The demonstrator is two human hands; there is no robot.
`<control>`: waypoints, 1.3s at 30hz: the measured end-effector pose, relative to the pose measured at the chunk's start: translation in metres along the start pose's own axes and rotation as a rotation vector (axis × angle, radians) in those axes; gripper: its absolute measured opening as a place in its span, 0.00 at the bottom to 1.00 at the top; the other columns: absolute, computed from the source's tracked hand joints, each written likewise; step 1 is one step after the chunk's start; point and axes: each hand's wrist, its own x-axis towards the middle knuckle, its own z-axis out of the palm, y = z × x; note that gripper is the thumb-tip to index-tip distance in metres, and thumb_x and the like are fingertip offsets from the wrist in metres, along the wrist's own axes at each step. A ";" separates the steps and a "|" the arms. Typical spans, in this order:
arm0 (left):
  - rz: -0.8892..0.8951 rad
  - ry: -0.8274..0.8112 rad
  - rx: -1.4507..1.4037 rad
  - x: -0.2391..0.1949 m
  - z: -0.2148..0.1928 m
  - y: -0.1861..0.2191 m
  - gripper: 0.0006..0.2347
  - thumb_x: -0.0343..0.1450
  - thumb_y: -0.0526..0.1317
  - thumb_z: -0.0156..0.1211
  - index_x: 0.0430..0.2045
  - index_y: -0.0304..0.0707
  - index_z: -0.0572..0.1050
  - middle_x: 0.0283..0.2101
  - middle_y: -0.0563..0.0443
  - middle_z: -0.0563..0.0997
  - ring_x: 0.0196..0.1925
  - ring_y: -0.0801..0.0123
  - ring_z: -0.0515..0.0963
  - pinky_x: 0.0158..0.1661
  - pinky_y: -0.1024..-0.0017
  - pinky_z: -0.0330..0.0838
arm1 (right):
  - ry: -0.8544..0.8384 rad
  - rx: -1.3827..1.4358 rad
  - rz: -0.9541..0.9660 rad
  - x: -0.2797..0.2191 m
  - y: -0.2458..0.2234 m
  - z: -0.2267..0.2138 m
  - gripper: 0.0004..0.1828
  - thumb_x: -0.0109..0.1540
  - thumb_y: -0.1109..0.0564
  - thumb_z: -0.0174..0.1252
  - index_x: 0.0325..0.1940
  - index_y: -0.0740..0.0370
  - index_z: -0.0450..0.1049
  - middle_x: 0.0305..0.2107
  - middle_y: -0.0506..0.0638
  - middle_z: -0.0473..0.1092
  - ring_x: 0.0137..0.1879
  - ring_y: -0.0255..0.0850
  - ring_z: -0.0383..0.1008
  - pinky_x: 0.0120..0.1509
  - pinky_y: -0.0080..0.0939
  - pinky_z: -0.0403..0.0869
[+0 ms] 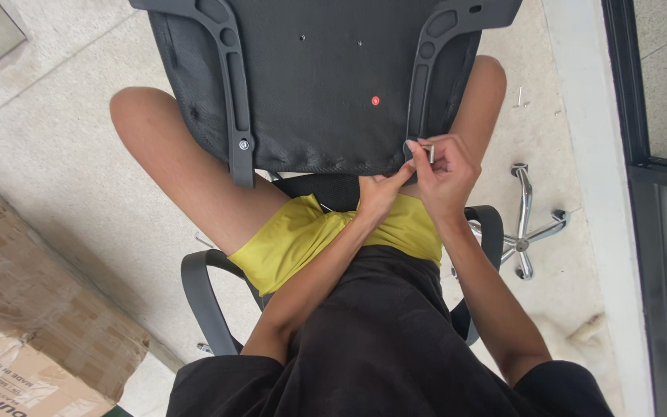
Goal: The person attaches an armrest to the underside of a chair seat by hand and using a tool.
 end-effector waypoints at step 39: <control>-0.208 -0.088 0.175 -0.033 -0.052 -0.026 0.32 0.61 0.33 0.80 0.59 0.24 0.71 0.51 0.40 0.79 0.56 0.64 0.76 0.53 0.66 0.73 | -0.165 -0.054 -0.039 -0.061 0.012 -0.024 0.10 0.64 0.58 0.69 0.34 0.60 0.74 0.28 0.48 0.74 0.24 0.44 0.73 0.29 0.38 0.71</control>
